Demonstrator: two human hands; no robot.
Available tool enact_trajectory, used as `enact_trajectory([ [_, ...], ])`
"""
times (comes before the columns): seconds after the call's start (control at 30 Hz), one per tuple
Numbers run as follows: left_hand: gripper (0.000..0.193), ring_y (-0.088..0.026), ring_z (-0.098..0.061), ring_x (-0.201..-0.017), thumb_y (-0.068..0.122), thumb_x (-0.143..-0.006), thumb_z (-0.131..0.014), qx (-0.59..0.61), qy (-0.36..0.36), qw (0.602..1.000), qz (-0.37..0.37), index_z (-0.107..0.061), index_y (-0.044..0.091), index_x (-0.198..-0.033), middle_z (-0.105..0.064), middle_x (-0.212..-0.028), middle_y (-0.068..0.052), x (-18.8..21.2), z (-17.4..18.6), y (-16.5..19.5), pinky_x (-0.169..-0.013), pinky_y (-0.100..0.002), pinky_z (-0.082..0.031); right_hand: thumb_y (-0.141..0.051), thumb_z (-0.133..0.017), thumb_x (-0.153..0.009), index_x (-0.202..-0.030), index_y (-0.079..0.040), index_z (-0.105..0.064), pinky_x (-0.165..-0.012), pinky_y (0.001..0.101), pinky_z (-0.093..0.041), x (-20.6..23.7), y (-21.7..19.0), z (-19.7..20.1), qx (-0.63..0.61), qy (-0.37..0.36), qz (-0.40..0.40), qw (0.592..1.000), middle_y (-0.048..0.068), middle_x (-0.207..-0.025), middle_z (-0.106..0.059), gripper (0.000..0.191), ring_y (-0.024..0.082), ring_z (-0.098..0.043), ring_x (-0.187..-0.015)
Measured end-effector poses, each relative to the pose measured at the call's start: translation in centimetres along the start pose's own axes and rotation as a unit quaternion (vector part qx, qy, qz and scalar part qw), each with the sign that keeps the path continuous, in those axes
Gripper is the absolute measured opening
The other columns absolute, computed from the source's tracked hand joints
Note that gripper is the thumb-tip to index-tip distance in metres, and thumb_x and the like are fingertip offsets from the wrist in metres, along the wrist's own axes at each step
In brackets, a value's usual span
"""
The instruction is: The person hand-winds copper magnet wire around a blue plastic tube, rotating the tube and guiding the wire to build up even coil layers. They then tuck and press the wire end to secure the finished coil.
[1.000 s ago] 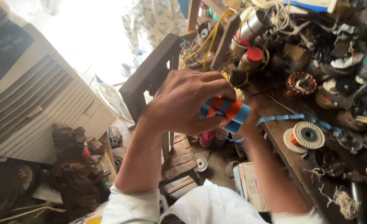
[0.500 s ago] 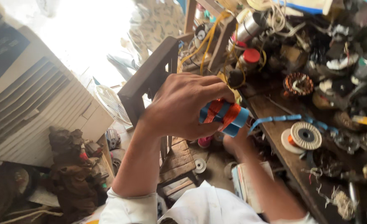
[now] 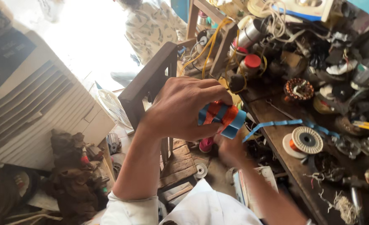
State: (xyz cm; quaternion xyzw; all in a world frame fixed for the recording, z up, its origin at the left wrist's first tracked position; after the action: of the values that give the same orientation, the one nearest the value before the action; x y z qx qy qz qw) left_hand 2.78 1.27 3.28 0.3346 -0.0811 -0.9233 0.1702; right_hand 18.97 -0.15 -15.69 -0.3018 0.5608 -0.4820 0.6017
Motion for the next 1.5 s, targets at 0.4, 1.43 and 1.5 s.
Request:
enact_trajectory([
  [0.4, 0.037, -0.023, -0.065, -0.073, 0.029, -0.069, -0.073, 0.0, 0.004, 1.0, -0.006, -0.067, 0.016, -0.103, -0.065, -0.088, -0.001, 0.6, 0.2, 0.3, -0.059, -0.039, -0.045, 0.001, -0.061, -0.088, -0.095, -0.009, -0.057, -0.066, 0.0265, -0.047, -4.8, -3.6, 2.6, -0.046, -0.027, 0.102, 0.993, 0.002, -0.084, -0.065, 0.012, 0.011, -0.06, -0.074],
  [1.43, 0.039, -0.023, -0.065, -0.077, 0.028, -0.07, -0.075, -0.006, 0.023, 1.0, -0.012, -0.066, 0.016, -0.106, -0.065, -0.09, -0.001, 0.0, 0.6, 0.3, -0.063, -0.038, -0.047, -0.003, -0.067, -0.09, -0.121, -0.001, -0.054, -0.085, 0.0342, -0.052, 0.2, -1.7, -0.8, 0.0, 0.024, 0.01, 1.0, 0.008, -0.111, -0.066, 0.034, 0.013, -0.063, -0.102],
  [1.5, 0.039, -0.022, -0.065, -0.075, 0.027, -0.069, -0.075, -0.011, 0.028, 1.0, -0.003, -0.067, 0.016, -0.105, -0.065, -0.088, -0.001, 0.0, 0.7, 0.1, -0.06, -0.038, -0.046, -0.001, -0.068, -0.095, -0.092, -0.002, -0.064, -0.069, 0.0326, -0.052, 4.9, -2.9, -2.4, 0.0, -0.178, -0.027, 0.984, 0.01, -0.084, -0.065, 0.006, 0.016, -0.062, -0.078],
])
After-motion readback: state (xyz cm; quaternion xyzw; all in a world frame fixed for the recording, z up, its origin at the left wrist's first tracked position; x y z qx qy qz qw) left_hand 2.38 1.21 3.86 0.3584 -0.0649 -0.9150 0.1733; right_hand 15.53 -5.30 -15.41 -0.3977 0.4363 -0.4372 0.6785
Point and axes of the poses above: each hand's wrist, its own x-axis away from the middle knuckle, its own z-axis out of the back of the hand, y = z × x, the point moved 5 cm from there along -x, towards the middle knuckle
